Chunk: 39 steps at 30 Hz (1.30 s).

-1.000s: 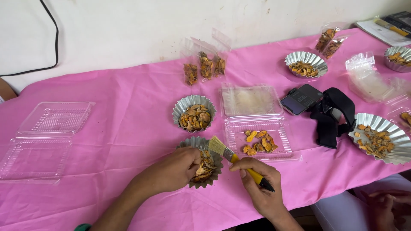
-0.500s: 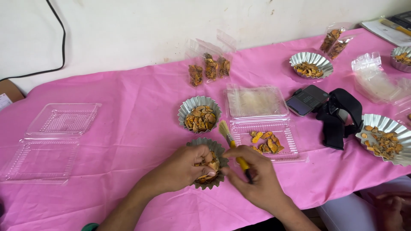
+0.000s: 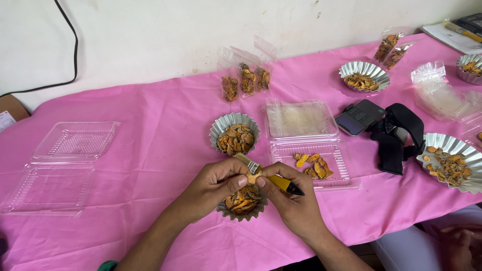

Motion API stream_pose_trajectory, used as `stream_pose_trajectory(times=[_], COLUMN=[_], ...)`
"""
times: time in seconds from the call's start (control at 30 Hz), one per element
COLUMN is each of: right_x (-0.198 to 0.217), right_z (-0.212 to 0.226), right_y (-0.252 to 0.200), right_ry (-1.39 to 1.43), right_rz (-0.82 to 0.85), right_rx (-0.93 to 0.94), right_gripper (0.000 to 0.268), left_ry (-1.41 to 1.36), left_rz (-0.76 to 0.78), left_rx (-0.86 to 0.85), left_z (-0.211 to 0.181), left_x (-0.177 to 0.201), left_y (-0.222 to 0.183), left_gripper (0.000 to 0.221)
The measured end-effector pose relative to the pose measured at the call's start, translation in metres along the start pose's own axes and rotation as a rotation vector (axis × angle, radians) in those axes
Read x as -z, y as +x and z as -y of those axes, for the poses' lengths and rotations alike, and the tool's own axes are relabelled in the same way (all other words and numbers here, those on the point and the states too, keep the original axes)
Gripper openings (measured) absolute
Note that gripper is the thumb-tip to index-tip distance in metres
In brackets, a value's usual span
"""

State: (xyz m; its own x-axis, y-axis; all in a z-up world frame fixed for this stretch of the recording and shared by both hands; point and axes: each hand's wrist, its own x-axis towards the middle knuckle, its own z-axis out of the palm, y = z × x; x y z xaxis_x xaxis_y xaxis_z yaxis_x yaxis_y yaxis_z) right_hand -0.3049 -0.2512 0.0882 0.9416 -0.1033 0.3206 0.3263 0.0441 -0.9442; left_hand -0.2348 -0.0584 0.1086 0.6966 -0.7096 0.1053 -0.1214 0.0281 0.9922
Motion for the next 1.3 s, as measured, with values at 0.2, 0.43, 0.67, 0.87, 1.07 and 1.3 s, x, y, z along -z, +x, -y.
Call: stream_pose_trajectory(times=[0.2, 0.43, 0.67, 0.87, 1.07, 1.3], right_x=[0.005, -0.002, 0.01, 0.029, 0.035, 0.037], right_z=[0.027, -0.016, -0.003, -0.013, -0.024, -0.028], right_y=[-0.017, -0.047, -0.035, -0.039, -0.049, -0.054], right_ry=[-0.309, -0.229, -0.272, -0.219, -0.186, -0.174], right_rz=[-0.365, -0.061, -0.231, -0.237, -0.238, -0.19], right_rx=[0.347, 0.422, 0.431, 0.266, 0.165, 0.174], right_gripper=[0.028, 0.025, 0.022, 0.019, 0.02, 0.02], left_ry=[-0.219, -0.339, 0.054, 0.715, 1.019, 1.153], left_rz=[-0.275, -0.313, -0.437, -0.269, -0.043, 0.055], left_rx=[0.065, 0.02, 0.086, 0.368, 0.239, 0.418], left_z=[0.02, 0.021, 0.016, 0.01, 0.038, 0.037], left_x=[-0.002, -0.005, 0.0, -0.008, -0.011, -0.017], left_y=[0.005, 0.007, 0.007, 0.009, 0.013, 0.021], left_gripper=[0.014, 0.021, 0.02, 0.023, 0.013, 0.024])
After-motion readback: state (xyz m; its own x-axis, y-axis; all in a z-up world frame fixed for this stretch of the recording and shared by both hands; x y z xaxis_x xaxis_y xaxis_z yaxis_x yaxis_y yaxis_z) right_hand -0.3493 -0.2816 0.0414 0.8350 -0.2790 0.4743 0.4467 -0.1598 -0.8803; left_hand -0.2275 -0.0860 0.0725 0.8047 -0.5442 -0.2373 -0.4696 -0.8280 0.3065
